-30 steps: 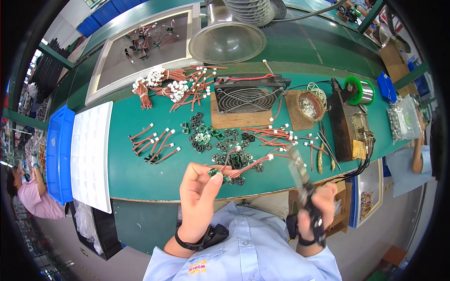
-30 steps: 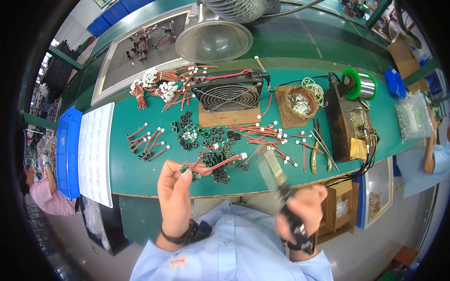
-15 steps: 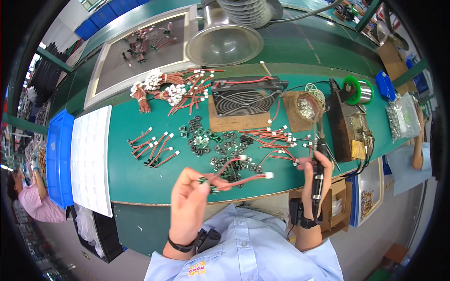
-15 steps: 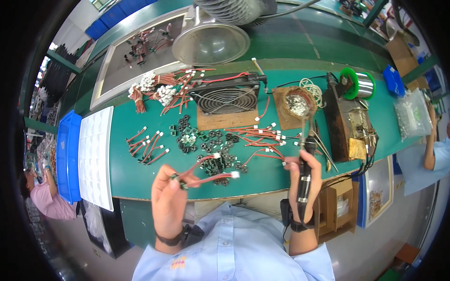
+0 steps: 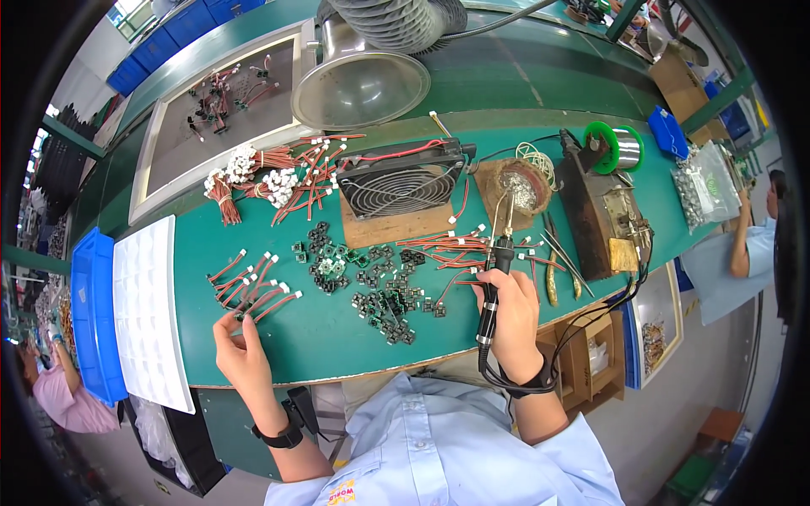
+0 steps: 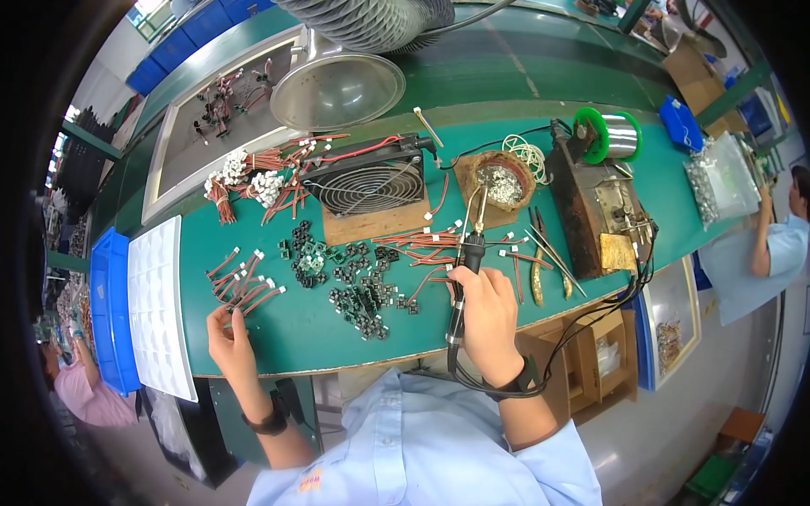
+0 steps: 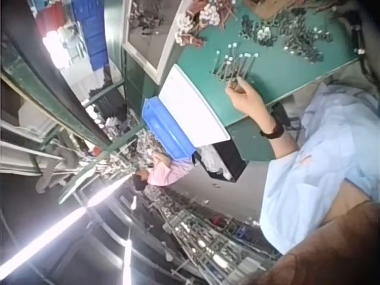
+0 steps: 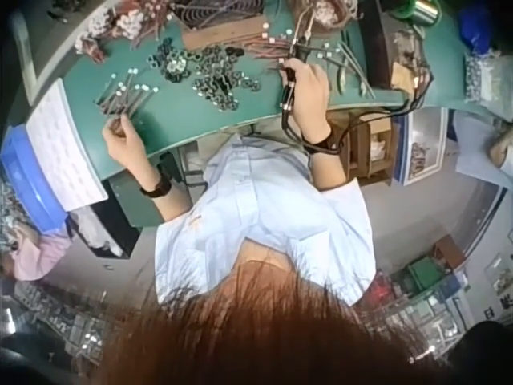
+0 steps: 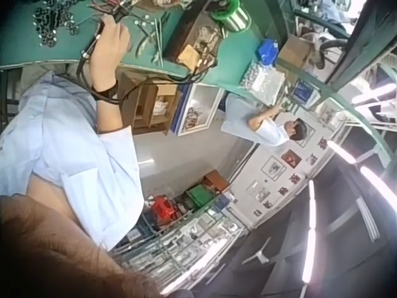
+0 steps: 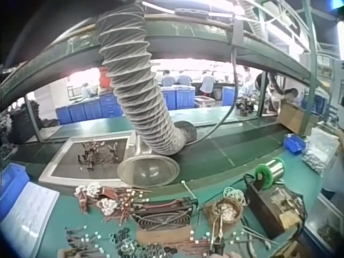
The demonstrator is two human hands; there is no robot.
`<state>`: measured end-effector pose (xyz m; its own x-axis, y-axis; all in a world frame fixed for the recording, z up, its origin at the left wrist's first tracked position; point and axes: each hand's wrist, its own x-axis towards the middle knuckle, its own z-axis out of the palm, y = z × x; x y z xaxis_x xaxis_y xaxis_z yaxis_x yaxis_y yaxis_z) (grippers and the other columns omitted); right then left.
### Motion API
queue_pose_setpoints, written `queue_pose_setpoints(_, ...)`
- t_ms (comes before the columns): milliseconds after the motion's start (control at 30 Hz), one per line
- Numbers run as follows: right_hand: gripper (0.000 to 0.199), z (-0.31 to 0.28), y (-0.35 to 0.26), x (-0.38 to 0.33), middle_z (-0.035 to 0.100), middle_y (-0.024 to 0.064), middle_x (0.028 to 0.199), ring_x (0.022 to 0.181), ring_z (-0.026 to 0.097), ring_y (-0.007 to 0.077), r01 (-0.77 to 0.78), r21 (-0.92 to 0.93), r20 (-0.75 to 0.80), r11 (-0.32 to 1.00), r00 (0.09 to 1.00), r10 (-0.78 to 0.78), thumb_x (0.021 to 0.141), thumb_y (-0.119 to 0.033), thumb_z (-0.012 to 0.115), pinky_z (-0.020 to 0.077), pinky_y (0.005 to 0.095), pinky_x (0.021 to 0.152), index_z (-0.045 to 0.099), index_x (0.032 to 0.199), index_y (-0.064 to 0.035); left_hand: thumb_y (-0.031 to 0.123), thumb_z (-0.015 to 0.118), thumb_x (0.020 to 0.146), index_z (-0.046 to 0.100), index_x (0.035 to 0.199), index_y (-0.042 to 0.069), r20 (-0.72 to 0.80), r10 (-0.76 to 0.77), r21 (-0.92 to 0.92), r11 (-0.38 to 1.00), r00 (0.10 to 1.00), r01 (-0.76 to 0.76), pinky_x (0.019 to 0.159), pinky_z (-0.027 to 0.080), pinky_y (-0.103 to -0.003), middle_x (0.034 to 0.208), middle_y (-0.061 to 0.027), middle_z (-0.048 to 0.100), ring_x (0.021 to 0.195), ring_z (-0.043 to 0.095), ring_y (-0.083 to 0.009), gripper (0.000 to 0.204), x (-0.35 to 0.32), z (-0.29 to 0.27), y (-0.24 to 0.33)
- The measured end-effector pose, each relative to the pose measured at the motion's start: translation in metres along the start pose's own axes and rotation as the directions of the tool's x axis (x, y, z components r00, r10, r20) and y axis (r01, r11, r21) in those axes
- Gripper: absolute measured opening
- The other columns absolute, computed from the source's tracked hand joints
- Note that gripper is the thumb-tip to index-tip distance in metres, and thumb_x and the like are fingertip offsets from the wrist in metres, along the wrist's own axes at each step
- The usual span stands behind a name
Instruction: Soldering wires to small electronic components at an assembly workbench.
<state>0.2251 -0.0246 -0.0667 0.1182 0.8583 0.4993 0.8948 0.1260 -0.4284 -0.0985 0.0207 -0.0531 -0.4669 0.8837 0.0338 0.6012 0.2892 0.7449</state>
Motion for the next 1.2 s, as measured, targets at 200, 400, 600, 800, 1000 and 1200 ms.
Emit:
queue_pose_setpoints(200, 0.038, -0.004, -0.003, 0.008, 0.053, 0.0076, 0.079, 0.082, 0.049, 0.0260, -0.008, 0.016, 0.099, 1.000, 0.995, 0.006, 0.069, 0.001, 0.058, 0.0353, 0.0357, 0.073, 0.049, 0.105, -0.0072, 0.009, 0.060, 0.082, 0.054, 0.103, 0.000, -0.176, 0.392, 0.177, 0.915, 0.903, -0.362, 0.064, 0.042, -0.031, 0.100, -0.0125, 0.057, 0.082, 0.053, -0.0192, 0.024, -0.009, 0.005, 0.020)
queue_pose_setpoints(400, 0.040, -0.005, 0.004, 0.007, 0.053, 0.0064, 0.079, 0.082, 0.047, 0.0253, 0.068, -0.022, 0.141, 0.997, 0.988, -0.064, 0.067, 0.004, 0.055, 0.0325, 0.0350, 0.075, 0.047, 0.106, -0.0072, 0.003, 0.062, 0.077, 0.056, 0.099, 0.000, 0.109, 0.549, -0.083, 0.836, 0.829, -0.542, 0.076, 0.045, -0.034, 0.104, -0.0143, 0.056, 0.092, 0.056, -0.0247, 0.023, -0.052, 0.018, 0.065)
queue_pose_setpoints(600, 0.036, -0.014, 0.008, 0.000, 0.053, 0.0065, 0.077, 0.075, 0.047, 0.0259, 0.050, 0.139, 0.182, 0.989, 0.980, -0.075, 0.068, 0.003, 0.064, 0.0350, 0.0342, 0.070, 0.051, 0.100, -0.0090, 0.001, 0.062, 0.075, 0.057, 0.096, 0.000, 0.462, 0.593, -0.392, 0.803, 0.659, -0.448, 0.080, 0.044, -0.036, 0.102, -0.0126, 0.057, 0.093, 0.056, -0.0286, 0.021, -0.081, 0.045, 0.082)
queue_pose_setpoints(800, 0.039, -0.016, 0.018, -0.012, 0.059, 0.0065, 0.079, 0.072, 0.050, 0.0256, 0.033, 0.176, -0.064, 0.984, 0.998, -0.022, 0.067, 0.008, 0.068, 0.0385, 0.0341, 0.066, 0.050, 0.097, -0.0093, 0.002, 0.064, 0.074, 0.059, 0.094, 0.003, 0.441, 0.766, -0.294, 0.615, 0.467, -0.731, 0.072, 0.042, -0.035, 0.093, -0.0113, 0.055, 0.084, 0.053, -0.0276, 0.021, -0.093, 0.090, 0.115)
queue_pose_setpoints(1000, 0.037, -0.024, 0.032, -0.022, 0.053, 0.0039, 0.072, 0.066, 0.050, 0.0249, 0.053, 0.161, -0.149, 0.985, 0.988, -0.029, 0.067, 0.001, 0.063, 0.0358, 0.0359, 0.065, 0.049, 0.100, -0.0087, 0.003, 0.065, 0.071, 0.057, 0.086, 0.005, 0.451, 0.750, -0.101, 0.582, 0.484, -0.807, 0.070, 0.037, -0.036, 0.086, -0.0095, 0.048, 0.081, 0.049, -0.0266, 0.018, -0.096, 0.126, 0.125)
queue_pose_setpoints(1200, 0.039, -0.039, 0.045, -0.022, 0.062, 0.0052, 0.082, 0.066, 0.052, 0.0249, 0.045, 0.280, -0.189, 0.959, 0.982, 0.009, 0.065, 0.003, 0.064, 0.0379, 0.0358, 0.066, 0.049, 0.099, -0.0083, 0.002, 0.064, 0.071, 0.054, 0.083, 0.006, 0.503, 0.726, -0.094, 0.585, 0.469, -0.805, 0.072, 0.035, -0.037, 0.086, -0.0090, 0.048, 0.081, 0.048, -0.0271, 0.016, -0.098, 0.131, 0.126)
